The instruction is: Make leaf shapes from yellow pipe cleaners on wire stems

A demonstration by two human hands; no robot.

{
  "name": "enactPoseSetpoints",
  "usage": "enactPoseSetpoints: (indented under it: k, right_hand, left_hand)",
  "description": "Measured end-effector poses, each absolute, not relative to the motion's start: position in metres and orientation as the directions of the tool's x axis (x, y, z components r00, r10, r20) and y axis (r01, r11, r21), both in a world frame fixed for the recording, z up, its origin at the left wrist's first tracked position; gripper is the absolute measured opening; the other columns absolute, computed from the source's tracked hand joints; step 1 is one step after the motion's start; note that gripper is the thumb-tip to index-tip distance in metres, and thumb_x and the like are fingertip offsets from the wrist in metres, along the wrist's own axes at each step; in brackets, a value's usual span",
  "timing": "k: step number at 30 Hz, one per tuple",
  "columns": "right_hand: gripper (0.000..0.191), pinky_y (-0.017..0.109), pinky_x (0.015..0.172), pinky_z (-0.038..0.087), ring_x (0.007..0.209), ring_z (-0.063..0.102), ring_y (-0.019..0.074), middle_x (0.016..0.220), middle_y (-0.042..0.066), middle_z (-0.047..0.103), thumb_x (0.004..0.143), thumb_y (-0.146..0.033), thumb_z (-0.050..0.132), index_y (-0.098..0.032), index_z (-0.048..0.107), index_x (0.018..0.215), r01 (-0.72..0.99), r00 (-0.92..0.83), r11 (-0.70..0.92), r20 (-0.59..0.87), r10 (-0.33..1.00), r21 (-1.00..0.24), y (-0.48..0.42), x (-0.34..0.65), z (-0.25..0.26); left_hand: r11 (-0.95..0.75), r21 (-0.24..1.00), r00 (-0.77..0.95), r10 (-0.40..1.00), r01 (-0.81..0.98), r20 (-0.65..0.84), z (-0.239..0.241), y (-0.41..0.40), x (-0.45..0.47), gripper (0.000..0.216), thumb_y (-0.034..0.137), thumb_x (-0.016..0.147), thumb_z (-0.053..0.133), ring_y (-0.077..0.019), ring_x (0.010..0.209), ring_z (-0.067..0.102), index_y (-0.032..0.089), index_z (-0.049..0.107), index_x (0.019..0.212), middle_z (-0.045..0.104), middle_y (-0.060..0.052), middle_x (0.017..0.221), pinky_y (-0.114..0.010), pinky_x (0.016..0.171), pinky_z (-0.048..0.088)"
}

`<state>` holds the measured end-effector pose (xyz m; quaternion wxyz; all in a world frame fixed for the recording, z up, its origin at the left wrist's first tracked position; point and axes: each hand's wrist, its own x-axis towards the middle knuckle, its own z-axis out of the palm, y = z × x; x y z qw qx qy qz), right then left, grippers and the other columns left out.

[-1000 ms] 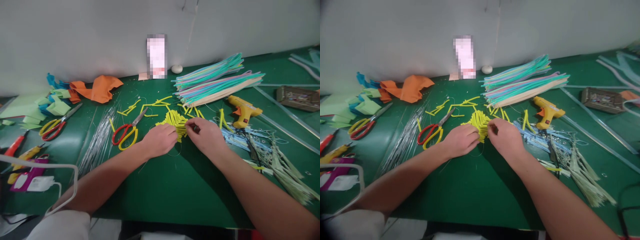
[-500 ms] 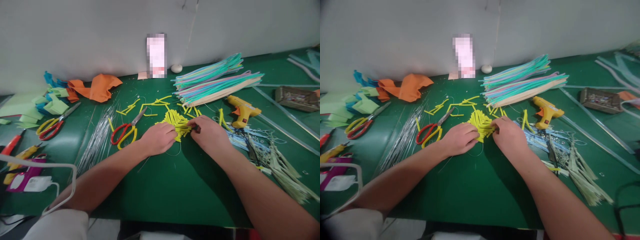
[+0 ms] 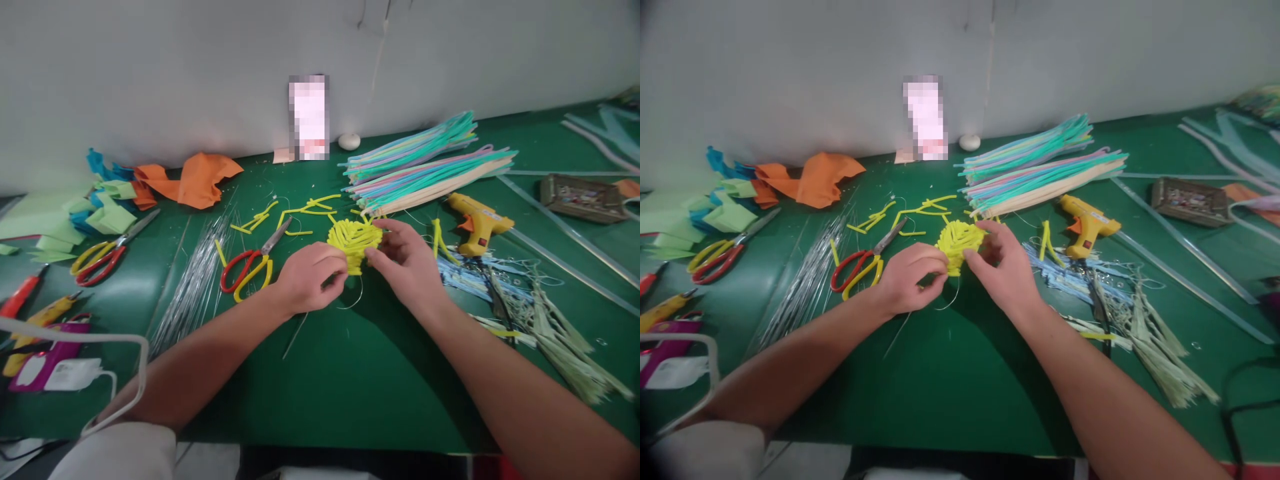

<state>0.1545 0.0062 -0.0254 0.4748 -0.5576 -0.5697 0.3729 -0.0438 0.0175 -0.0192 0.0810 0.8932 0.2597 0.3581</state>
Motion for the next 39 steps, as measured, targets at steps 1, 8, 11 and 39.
enactPoseSetpoints:
  k: [1, 8, 11, 39]
  right_hand:
    - [0.045, 0.03, 0.062, 0.051, 0.064, 0.057, 0.0144, 0.074, -0.003, 0.054, 0.076, -0.03, 0.066, -0.022, 0.055, 0.119, 0.259, 0.069, 0.116, 0.139, 0.988, -0.959, 0.006, 0.153, -0.026]
    - [0.038, 0.034, 0.068, 0.055, 0.069, 0.06, 0.0159, 0.085, 0.001, 0.061, 0.082, -0.03, 0.059, -0.025, 0.054, 0.12, 0.221, 0.07, 0.18, 0.199, 0.977, -0.959, 0.01, 0.157, -0.029]
    - [0.028, 0.041, 0.079, 0.053, 0.082, 0.063, 0.0206, 0.095, 0.006, 0.065, 0.082, -0.026, 0.057, -0.022, 0.063, 0.108, 0.488, 0.1, 0.211, 0.294, 0.951, -0.847, 0.012, 0.161, -0.029]
    - [0.007, 0.026, 0.056, 0.037, 0.062, 0.055, 0.0146, 0.069, -0.001, 0.064, 0.074, -0.024, 0.063, -0.021, 0.065, 0.08, 0.752, -0.348, 0.266, -0.022, 0.937, -0.603, 0.001, 0.158, -0.018]
  left_hand:
    - [-0.853, 0.341, 0.604, 0.521, 0.395, 0.603, -0.019, 0.017, -0.044, 0.007, 0.013, 0.083, 0.054, -0.0161, 0.086, 0.065, 0.02, 0.058, 0.085, 0.071, -0.004, 0.089, -0.033, 0.078, 0.054]
    - [-0.808, 0.434, 0.431, 0.582, 0.397, 0.689, -0.018, 0.015, -0.046, 0.008, 0.013, 0.081, 0.058, -0.0156, 0.089, 0.066, 0.02, 0.056, 0.085, 0.069, -0.005, 0.091, -0.033, 0.079, 0.057]
    - [-0.791, 0.451, 0.377, 0.599, 0.413, 0.706, -0.017, 0.016, -0.047, 0.006, 0.014, 0.083, 0.058, -0.0156, 0.089, 0.066, 0.019, 0.056, 0.084, 0.069, -0.006, 0.091, -0.034, 0.08, 0.057]
    - [-0.805, 0.338, 0.766, 0.58, 0.488, 0.276, -0.025, 0.024, -0.043, 0.016, 0.017, 0.09, 0.046, -0.0174, 0.092, 0.062, 0.016, 0.062, 0.085, 0.068, -0.008, 0.097, -0.032, 0.082, 0.053]
